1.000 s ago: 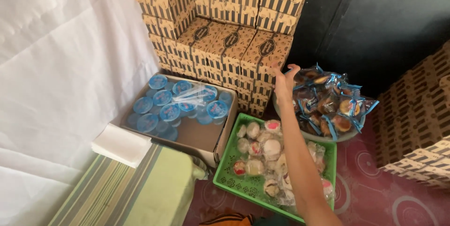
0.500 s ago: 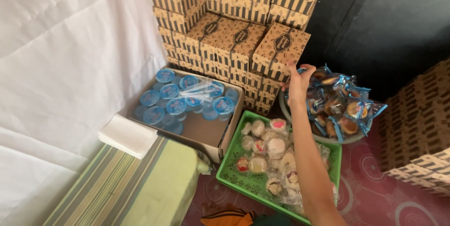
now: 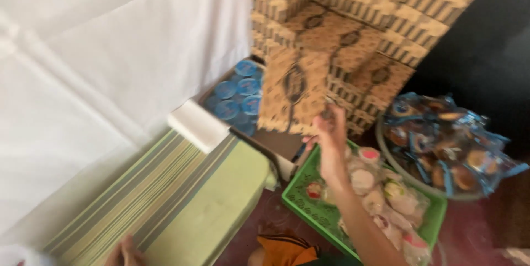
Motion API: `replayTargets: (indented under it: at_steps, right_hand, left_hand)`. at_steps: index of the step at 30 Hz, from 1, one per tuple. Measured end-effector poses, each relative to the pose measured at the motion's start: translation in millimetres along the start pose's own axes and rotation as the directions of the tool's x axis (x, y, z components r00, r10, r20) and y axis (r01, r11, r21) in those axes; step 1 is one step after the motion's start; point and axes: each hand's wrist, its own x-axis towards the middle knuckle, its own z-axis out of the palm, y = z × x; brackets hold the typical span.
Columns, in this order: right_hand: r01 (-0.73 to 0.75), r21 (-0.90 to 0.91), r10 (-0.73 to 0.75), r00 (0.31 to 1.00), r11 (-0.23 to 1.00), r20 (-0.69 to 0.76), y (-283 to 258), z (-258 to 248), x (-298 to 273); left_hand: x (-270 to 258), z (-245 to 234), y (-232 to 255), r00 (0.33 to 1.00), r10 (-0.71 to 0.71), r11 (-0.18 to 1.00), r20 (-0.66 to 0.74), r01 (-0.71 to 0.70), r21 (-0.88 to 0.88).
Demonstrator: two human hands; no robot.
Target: A person manually assembles a snack box by placing a folded napkin, a plastic cup of water, and several packaged snacks into a cardboard box before closing it.
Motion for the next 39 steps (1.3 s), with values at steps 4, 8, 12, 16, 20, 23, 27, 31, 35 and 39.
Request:
replayTargets:
  at_steps: [4,8,12,16,20,23,27,31,35,39]
  right_hand:
    - [-0.233,-0.006,0.232,0.967,0.972,0.101,37,54,-28]
    - [-0.299,-0.051,0.295,0.872,0.953,0.391,52,99,-61]
    - [-0.416,-0.186,0.449,0.729,0.89,0.517,60,135,-88]
    - [-0.396,-0.278,0.48,0.64,0.875,0.6,80,156,-95]
    - [-0.24,-0.392,0.455,0.58,0.888,0.676,163,158,-82]
    - [-0.186,-0.449,0.462,0.603,0.874,0.651,188,165,-70]
    - [-0.186,-0.327,0.366,0.645,0.927,0.67,135,194,-78]
    - [-0.206,-0.159,0.259,0.695,0.965,0.671,123,207,-95]
    - [-0.182,0.019,0.102,0.631,0.983,0.769,126,207,-99]
    - [-0.247,0.117,0.044,0.561,0.962,0.826,127,202,-97]
  left_hand:
    - [-40,-3,107,0.99,0.106,0.978,-0.091,-0.087,0.192]
    - [-43,-8,126,0.997,0.075,0.97,-0.009,-0.071,0.231]
    - [-49,-12,150,0.996,0.076,0.992,-0.047,-0.071,0.102]
    - [-49,-15,168,0.991,0.038,0.998,-0.129,-0.045,-0.053]
    - [-57,-19,197,0.982,0.165,0.979,-0.093,-0.174,-0.102]
    - [-52,-22,185,0.984,0.169,0.984,-0.056,-0.171,-0.041]
    - [-43,-19,157,0.965,0.244,0.97,-0.1,-0.243,0.015]
    - [-43,-19,158,0.948,0.289,0.957,-0.135,-0.289,0.021]
    - [-48,-17,160,0.961,0.245,0.969,-0.129,-0.242,0.04]
    - [-54,-15,173,0.96,0.258,0.965,-0.106,-0.252,0.07]
